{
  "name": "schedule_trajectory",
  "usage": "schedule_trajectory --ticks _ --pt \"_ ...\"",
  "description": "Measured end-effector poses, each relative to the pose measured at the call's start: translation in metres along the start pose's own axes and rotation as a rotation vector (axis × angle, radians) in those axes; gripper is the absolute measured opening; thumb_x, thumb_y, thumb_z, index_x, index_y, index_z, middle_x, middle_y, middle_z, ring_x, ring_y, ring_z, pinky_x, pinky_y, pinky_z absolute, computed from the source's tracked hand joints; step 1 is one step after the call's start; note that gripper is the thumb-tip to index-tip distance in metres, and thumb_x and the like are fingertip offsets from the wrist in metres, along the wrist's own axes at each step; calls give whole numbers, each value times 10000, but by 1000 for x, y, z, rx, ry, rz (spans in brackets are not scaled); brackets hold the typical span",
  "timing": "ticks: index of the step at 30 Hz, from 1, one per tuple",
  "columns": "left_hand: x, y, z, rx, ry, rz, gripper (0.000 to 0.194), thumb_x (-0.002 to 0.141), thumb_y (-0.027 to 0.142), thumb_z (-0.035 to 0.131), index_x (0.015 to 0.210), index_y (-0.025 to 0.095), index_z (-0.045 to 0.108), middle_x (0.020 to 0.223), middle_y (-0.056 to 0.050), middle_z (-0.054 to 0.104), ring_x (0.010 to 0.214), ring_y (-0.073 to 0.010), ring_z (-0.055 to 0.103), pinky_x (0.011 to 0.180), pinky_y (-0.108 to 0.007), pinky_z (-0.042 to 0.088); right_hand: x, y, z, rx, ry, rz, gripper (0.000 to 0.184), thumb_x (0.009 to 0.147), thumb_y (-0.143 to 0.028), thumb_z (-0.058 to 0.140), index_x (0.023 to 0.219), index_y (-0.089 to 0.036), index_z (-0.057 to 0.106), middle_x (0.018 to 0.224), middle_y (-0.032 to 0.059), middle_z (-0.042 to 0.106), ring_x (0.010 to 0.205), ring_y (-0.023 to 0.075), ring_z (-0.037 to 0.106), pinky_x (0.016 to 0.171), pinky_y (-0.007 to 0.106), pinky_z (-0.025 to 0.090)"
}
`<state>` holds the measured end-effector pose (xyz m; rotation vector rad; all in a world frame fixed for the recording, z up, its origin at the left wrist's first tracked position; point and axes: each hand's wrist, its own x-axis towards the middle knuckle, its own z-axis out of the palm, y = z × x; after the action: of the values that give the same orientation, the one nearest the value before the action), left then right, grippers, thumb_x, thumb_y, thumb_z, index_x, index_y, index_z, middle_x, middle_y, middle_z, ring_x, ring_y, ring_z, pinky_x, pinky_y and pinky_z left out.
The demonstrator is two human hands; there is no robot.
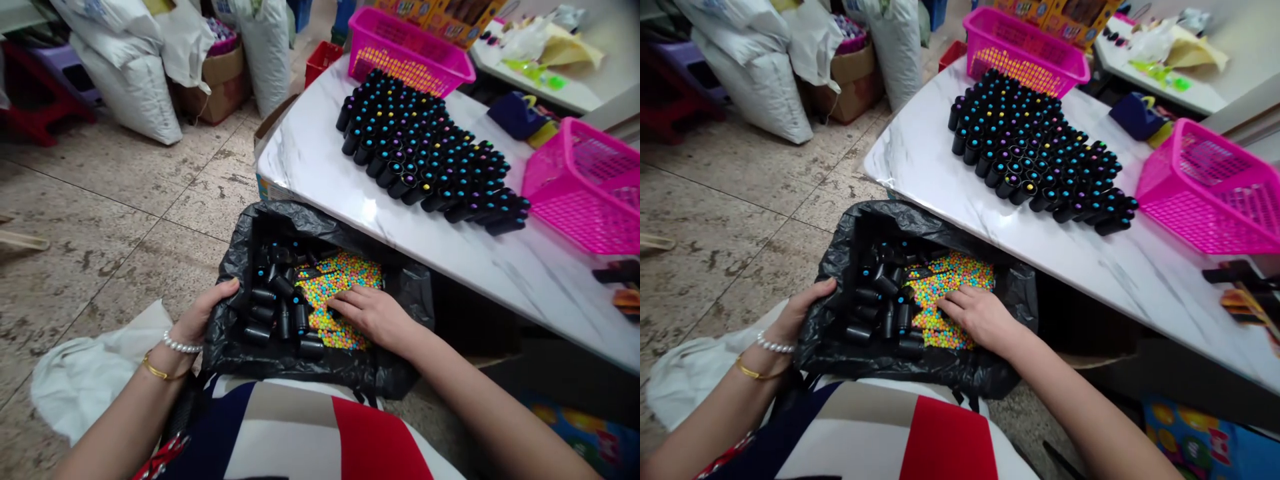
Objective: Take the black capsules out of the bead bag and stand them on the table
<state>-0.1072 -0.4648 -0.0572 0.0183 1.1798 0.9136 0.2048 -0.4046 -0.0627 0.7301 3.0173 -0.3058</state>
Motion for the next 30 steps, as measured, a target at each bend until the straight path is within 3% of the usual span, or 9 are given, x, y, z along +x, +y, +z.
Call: schedule_trajectory --ticks 3,6,8,13,17,23,27,30 --pt "-6 3 7 25 14 -7 254 820 297 564 865 140 759 719 -103 762 773 -316 727 708 -398 606 9 -5 7 -37 27 45 309 939 -152 423 1189 -153 604 1093 141 656 929 235 584 796 376 514" --pt "-8 3 8 33 13 -5 261 821 306 565 893 145 758 736 -97 765 799 -321 724 712 -400 606 13 -14 9 78 -23 6 281 934 -131 412 1141 -132 603 1095 143 645 957 236 578 835 383 513" --pt "-5 3 5 41 12 -3 239 802 294 590 885 145 757 744 -97 767 821 -329 721 720 -405 605 10 -18 7 259 8 59 254 915 -137 462 1135 -155 587 1089 119 643 995 224 580 867 374 510" --pt "1 3 0 -23 59 -37 171 791 266 609 803 160 744 723 -62 768 812 -319 722 707 -393 605 -10 -17 -2 884 236 422 258 831 -223 643 1080 -230 575 1070 48 649 958 177 635 831 317 542" --pt "0 2 3 -119 92 -104 163 810 238 585 822 157 726 732 -40 771 800 -302 724 705 -386 603 -18 -19 -5 1133 389 511 350 799 -226 688 1128 -256 572 1104 43 652 1016 194 638 815 310 555" --pt "2 -3 5 -105 155 -127 198 744 277 643 898 194 737 775 -32 777 825 -334 719 728 -428 606 -24 -15 -30 864 455 477 332 797 -218 695 1122 -263 643 1094 48 671 1014 209 635 906 368 515" --pt "0 -1 9 -133 193 -232 392 713 370 662 1091 278 704 842 3 774 893 -345 702 714 -445 610 -37 17 -54 543 823 663 327 783 -221 691 1102 -248 626 1061 42 654 950 196 626 857 371 522" --pt "0 1 6 -91 169 -284 505 700 483 645 1190 363 651 890 27 763 949 -352 682 698 -468 608 -44 45 -64 212 961 764 274 772 -225 667 1045 -227 643 1044 47 638 889 186 603 785 360 528"
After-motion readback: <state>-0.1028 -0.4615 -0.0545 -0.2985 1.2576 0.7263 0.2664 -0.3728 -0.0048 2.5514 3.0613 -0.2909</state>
